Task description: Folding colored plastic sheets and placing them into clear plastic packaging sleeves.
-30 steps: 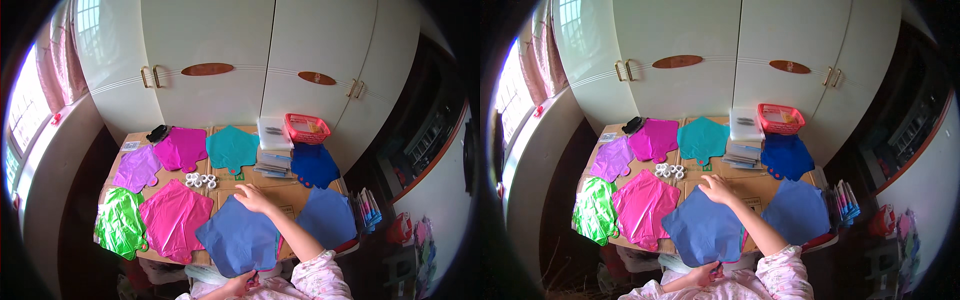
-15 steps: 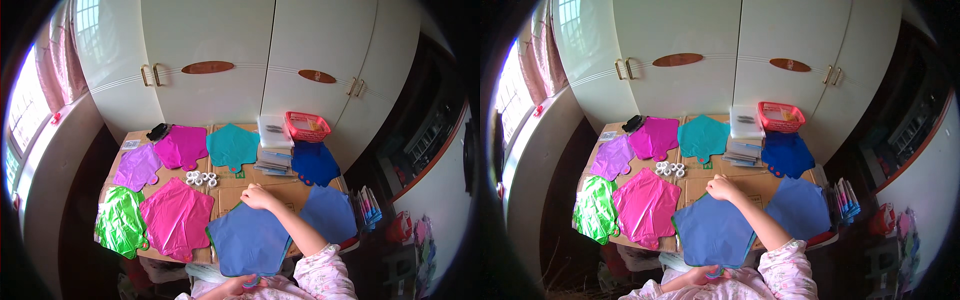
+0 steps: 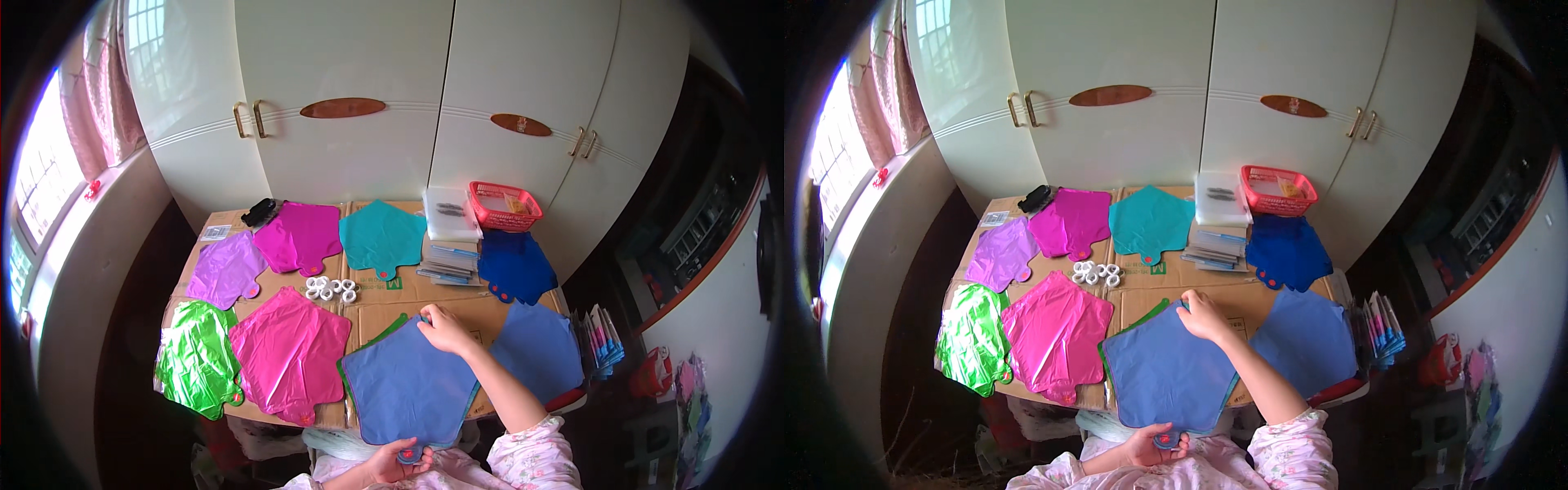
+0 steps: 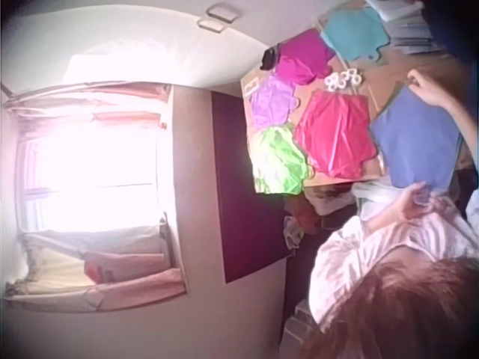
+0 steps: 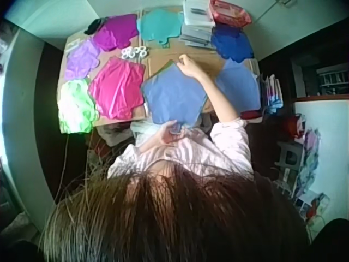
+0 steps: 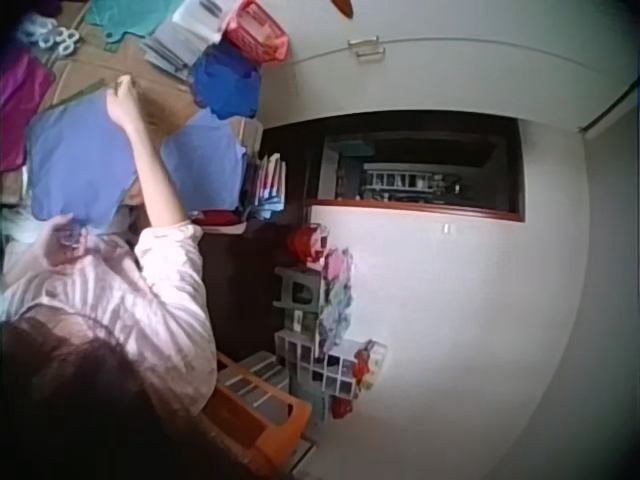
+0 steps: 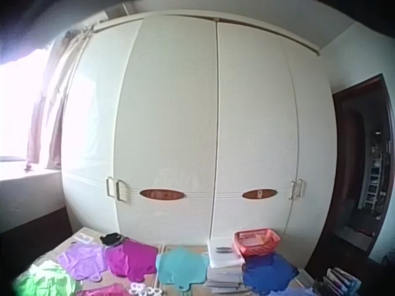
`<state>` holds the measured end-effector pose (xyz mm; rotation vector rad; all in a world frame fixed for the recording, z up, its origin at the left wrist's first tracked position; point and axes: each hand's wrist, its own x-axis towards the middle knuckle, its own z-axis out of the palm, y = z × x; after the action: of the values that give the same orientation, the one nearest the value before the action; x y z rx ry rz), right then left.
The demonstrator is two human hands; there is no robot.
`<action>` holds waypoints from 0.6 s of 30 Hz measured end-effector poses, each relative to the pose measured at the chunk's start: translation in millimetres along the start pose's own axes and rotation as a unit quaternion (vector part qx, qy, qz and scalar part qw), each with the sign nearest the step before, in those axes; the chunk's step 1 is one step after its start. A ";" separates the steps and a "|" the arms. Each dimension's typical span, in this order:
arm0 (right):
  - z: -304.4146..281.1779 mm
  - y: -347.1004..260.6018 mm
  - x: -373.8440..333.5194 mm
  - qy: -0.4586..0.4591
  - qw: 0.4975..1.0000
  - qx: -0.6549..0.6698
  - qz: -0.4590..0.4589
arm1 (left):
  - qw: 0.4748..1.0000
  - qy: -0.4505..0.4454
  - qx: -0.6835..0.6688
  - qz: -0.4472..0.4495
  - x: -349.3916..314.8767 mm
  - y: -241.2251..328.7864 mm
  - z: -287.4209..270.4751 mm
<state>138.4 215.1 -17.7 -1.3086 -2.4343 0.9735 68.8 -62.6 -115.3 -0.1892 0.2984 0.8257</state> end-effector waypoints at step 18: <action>35.0 -5.8 31.8 -0.038 0.959 -0.016 -0.279 | 0.963 0.185 0.181 0.077 9.8 -6.6 -4.1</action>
<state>99.6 222.6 -44.4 -0.5297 -2.6531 0.8348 79.2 -61.3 -122.1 0.0254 0.8173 0.8734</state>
